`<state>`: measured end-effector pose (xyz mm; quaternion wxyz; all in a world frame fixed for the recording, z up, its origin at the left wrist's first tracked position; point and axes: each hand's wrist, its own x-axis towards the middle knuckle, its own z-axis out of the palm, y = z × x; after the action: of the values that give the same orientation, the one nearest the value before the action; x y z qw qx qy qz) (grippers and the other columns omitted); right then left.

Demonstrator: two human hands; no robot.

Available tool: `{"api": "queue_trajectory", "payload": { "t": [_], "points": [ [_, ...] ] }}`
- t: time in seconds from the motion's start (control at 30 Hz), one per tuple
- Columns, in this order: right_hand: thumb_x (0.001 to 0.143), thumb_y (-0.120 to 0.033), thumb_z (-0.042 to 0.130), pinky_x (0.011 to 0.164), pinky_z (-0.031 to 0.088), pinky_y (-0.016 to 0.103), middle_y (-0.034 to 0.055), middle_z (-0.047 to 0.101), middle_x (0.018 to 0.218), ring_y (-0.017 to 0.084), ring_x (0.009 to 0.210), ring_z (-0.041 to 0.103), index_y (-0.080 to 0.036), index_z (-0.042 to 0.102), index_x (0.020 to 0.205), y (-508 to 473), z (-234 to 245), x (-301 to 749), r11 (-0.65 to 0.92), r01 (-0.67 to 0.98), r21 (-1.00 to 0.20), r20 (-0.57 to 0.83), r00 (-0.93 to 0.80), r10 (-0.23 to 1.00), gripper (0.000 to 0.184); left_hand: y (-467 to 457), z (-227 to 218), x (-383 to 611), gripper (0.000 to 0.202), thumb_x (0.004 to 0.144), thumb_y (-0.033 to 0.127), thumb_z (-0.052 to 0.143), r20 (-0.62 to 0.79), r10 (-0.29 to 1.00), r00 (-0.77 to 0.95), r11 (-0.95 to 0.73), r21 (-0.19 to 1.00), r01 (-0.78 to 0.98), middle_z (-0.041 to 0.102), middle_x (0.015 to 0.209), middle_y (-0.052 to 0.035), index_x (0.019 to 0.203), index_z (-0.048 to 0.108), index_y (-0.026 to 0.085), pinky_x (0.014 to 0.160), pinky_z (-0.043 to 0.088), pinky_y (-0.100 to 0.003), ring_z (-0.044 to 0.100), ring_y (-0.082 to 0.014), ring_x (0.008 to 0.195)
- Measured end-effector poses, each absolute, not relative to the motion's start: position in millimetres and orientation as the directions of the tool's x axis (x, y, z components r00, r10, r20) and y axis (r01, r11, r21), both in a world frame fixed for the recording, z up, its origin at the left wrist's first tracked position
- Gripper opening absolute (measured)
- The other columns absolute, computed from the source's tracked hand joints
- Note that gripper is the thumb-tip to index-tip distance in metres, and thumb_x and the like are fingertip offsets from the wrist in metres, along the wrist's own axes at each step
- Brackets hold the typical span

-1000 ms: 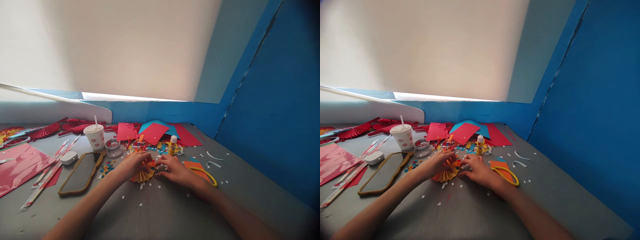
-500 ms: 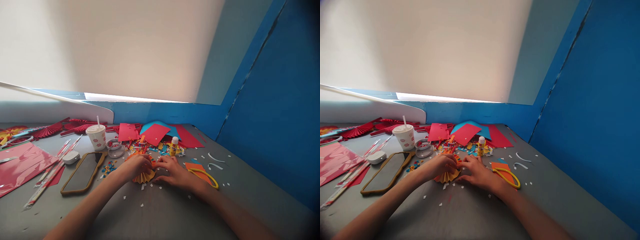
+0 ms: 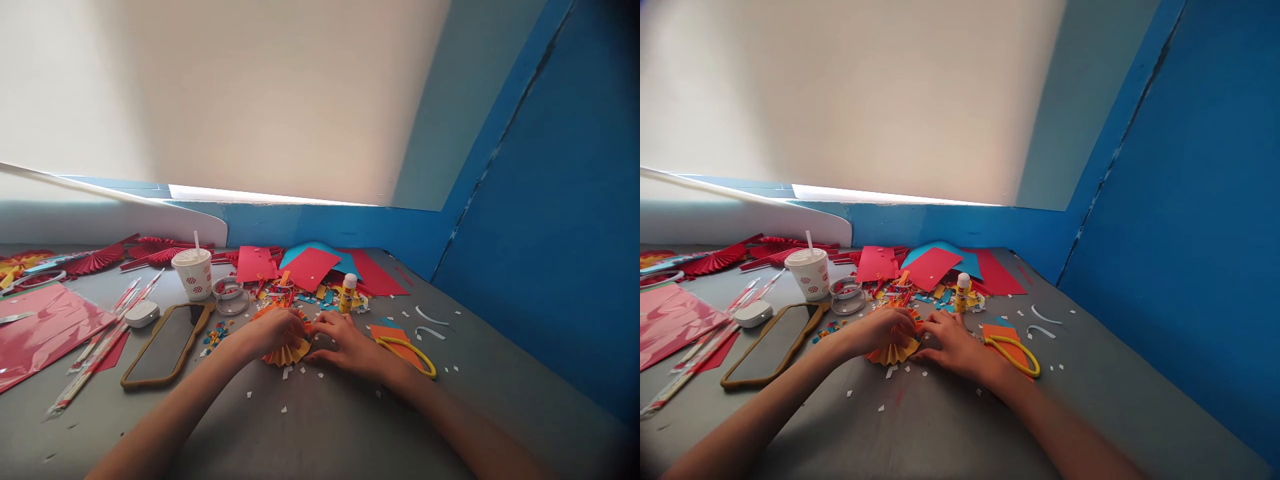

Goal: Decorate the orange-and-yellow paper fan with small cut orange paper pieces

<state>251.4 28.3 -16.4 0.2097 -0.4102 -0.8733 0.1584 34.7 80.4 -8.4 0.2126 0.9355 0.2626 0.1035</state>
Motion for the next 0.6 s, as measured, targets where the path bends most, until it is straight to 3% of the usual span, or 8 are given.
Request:
{"api": "queue_trajectory", "payload": {
  "t": [0.3, 0.47, 0.6],
  "points": [
    [0.086, -0.041, 0.068, 0.095, 0.043, 0.048, 0.0051, 0.06, 0.111, 0.025, 0.108, 0.056, -0.018, 0.065, 0.102, 29.2, -10.3, 251.4, 0.641, 0.646, -0.414, 0.26, -0.591, 0.764, 0.028, 78.5, -6.8, 32.1, 0.021, 0.093, 0.029, 0.057, 0.085, 0.573, 0.815, -0.767, 0.406, 0.497, 0.065, 0.11, -0.0073, 0.108, 0.062, 0.015, 0.083, 0.054, -0.041, 0.064, -0.0203, 0.096],
    [0.096, -0.029, 0.055, 0.092, 0.047, 0.045, 0.0059, 0.063, 0.112, 0.022, 0.105, 0.06, -0.017, 0.063, 0.105, 34.8, -7.9, 256.1, 0.639, 0.665, -0.388, 0.303, -0.562, 0.769, 0.018, 73.4, -0.3, 30.3, 0.019, 0.094, 0.029, 0.055, 0.143, 0.595, 0.791, -0.775, 0.364, 0.517, 0.066, 0.105, -0.0062, 0.105, 0.063, 0.014, 0.082, 0.054, -0.039, 0.064, -0.0189, 0.092],
    [0.095, -0.026, 0.056, 0.089, 0.05, 0.044, 0.005, 0.066, 0.107, 0.021, 0.1, 0.063, -0.016, 0.064, 0.104, 37.5, -11.2, 259.5, 0.647, 0.668, -0.367, 0.291, -0.578, 0.762, 0.015, 70.2, -0.3, 31.0, 0.018, 0.094, 0.028, 0.056, 0.169, 0.587, 0.792, -0.791, 0.331, 0.515, 0.066, 0.103, -0.0057, 0.103, 0.063, 0.014, 0.081, 0.054, -0.039, 0.065, -0.0187, 0.091]
  ]
}}
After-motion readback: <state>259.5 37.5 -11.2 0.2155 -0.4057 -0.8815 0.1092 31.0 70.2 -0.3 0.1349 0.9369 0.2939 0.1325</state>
